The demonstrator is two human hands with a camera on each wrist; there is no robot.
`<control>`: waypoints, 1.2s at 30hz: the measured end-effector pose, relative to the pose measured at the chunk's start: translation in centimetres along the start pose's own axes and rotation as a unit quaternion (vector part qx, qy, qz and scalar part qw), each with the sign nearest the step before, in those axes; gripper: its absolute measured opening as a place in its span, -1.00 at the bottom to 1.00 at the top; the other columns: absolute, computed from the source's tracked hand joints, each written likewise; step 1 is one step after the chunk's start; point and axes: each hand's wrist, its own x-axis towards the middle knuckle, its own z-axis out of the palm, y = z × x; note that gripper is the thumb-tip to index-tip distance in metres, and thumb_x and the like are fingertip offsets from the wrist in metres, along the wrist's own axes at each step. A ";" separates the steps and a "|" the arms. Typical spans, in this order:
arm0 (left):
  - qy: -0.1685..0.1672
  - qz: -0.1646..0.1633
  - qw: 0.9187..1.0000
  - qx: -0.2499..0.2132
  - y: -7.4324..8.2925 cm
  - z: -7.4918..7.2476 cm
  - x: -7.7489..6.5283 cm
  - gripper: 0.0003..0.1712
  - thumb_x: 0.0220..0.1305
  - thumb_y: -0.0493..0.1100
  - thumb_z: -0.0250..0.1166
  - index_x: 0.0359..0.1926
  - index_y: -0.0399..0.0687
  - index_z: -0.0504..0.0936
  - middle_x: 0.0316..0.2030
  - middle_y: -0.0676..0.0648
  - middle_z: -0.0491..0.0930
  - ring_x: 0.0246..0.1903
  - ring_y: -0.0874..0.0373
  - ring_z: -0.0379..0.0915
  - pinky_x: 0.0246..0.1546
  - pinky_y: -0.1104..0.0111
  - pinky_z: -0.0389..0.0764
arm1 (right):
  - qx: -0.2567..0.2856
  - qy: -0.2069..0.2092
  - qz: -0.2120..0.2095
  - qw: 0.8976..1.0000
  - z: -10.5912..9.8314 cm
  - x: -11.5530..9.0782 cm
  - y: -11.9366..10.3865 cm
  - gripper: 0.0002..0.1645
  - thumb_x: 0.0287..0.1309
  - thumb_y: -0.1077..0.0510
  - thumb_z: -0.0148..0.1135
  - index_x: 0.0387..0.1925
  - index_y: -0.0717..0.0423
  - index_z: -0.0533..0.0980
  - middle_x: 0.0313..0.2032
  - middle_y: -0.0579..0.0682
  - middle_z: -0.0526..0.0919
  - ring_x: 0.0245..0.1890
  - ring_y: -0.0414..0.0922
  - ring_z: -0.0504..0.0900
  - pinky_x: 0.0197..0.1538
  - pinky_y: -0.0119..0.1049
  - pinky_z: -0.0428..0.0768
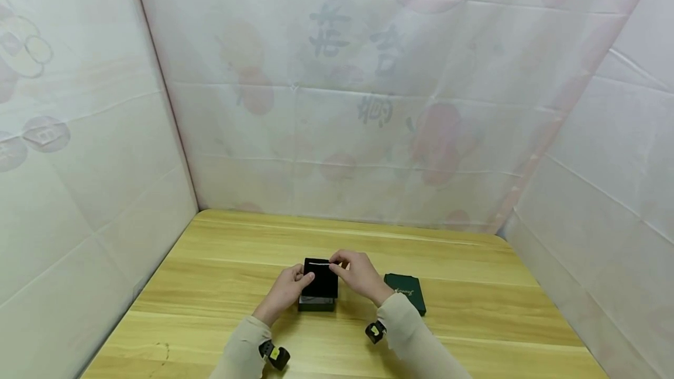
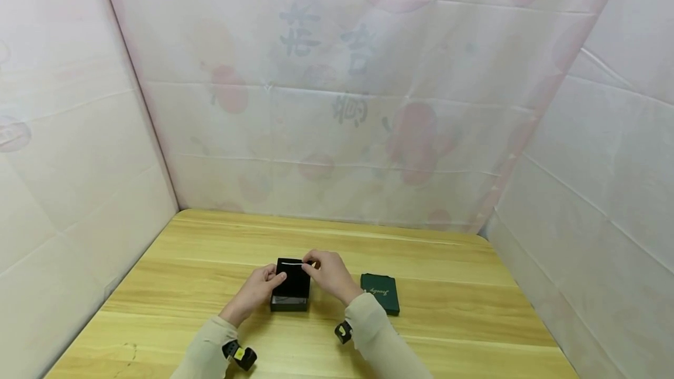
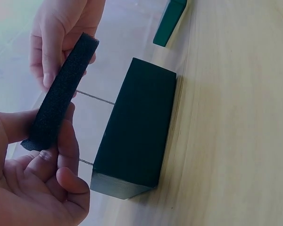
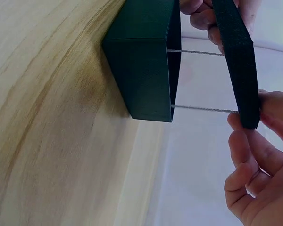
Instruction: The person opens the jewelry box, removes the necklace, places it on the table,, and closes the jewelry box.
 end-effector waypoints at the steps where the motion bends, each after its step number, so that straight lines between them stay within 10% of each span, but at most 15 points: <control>1: 0.000 -0.001 1.000 0.003 0.4 0.0 -0.2 -0.78 0.28 -0.24 0.02 -0.32 -0.39 0.42 -0.47 -0.19 0.55 -0.51 0.13 0.35 -0.50 0.36 0.34 | -0.002 0.001 -0.001 1.000 0.0 0.0 0.0 -0.90 0.15 0.00 0.09 -0.29 -0.20 0.51 -0.38 -0.33 0.52 -0.44 -0.26 0.45 -0.48 -0.40 0.43; 36: 0.004 -0.013 1.000 0.004 -2.3 -0.1 1.1 -0.69 0.25 -0.03 0.07 -0.29 -0.24 0.43 -0.73 0.06 0.21 -0.74 0.23 0.08 -0.69 0.40 0.19 | -0.007 0.050 0.018 0.999 -0.4 0.3 0.4 -0.89 0.23 0.06 -0.02 -0.31 -0.11 0.46 -0.41 -0.08 0.53 -0.53 -0.29 0.39 -0.48 -0.39 0.42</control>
